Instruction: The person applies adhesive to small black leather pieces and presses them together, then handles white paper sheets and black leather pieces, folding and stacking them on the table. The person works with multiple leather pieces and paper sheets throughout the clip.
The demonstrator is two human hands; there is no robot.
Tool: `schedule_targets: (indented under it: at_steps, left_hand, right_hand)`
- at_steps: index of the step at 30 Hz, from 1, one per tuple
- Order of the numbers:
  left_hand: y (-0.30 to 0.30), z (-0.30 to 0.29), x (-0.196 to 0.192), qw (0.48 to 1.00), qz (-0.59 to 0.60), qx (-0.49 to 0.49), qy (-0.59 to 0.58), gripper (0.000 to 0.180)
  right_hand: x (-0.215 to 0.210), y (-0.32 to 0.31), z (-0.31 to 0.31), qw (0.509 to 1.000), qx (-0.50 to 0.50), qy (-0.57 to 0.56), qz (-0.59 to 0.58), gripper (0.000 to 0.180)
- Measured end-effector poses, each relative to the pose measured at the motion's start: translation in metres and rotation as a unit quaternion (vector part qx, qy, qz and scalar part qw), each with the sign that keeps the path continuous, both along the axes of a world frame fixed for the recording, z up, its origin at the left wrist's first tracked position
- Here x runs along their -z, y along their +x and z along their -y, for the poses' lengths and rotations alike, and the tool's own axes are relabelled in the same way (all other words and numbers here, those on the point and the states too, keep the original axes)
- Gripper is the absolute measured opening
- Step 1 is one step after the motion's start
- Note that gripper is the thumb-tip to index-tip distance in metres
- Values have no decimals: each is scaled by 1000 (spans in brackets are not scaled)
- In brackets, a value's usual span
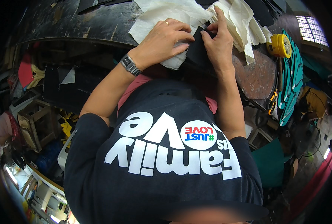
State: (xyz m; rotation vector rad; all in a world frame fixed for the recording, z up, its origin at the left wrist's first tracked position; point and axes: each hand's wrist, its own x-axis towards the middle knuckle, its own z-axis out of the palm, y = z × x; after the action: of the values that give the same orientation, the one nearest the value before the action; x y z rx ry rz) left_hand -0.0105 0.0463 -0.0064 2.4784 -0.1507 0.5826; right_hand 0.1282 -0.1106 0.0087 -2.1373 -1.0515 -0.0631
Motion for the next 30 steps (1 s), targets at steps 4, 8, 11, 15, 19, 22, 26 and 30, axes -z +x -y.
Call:
schedule_targets:
  at_steps: [4,8,11,15,19,22,26,30]
  left_hand:
    - [3,-1,0,1000,-8,8,10,31]
    - [-3,-9,1,999,-22,39,13,40]
    - [-3,-14,0,997,-42,55,24,47]
    - [-5,-20,-3,995,-58,75,31,54]
    - [-5,-23,-4,994,-55,87,26,59]
    - [-4,-25,-3,993,-59,95,28,61]
    - [-5,-25,-1,993,-62,90,36,63]
    - [-4,-25,0,993,-67,87,41,64]
  right_hand:
    - [-2,-1,4,953,-60,71,288,79]
    - [6,-31,29,986,-134,74,-65,75]
    - [11,-34,33,983,-137,74,-96,78]
    - [7,-30,35,973,-181,86,-116,86]
    - [1,-30,43,972,-206,56,-102,90]
    - [1,-29,46,968,-221,50,-107,88]
    - [2,-29,48,967,-238,45,-79,83]
    - [1,-33,47,966,-236,50,-98,79]
